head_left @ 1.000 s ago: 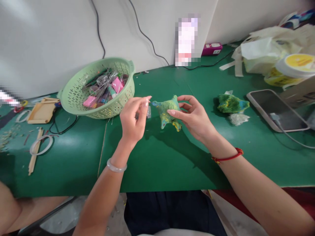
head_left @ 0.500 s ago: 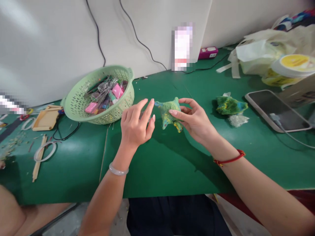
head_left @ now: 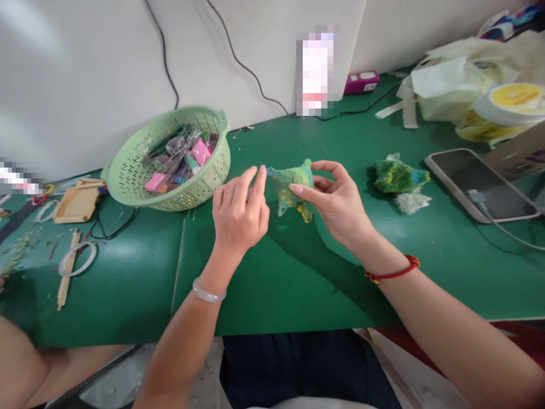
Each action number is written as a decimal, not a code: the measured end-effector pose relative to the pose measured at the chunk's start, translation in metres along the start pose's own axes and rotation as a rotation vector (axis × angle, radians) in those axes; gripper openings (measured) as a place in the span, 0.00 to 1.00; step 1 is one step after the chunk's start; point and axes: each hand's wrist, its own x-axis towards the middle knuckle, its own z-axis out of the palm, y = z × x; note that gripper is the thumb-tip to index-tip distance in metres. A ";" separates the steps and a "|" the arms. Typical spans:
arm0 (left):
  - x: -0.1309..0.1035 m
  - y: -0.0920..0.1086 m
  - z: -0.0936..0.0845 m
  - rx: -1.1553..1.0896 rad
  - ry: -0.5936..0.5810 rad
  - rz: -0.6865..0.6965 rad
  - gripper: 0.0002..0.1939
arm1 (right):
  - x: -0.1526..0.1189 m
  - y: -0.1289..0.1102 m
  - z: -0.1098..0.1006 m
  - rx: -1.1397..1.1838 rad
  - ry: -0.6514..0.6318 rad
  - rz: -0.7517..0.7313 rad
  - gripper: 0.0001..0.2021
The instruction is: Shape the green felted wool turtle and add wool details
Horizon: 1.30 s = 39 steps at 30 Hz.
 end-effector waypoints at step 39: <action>-0.003 0.019 0.006 -0.069 -0.102 -0.021 0.29 | -0.004 0.007 0.005 -0.035 0.050 -0.155 0.36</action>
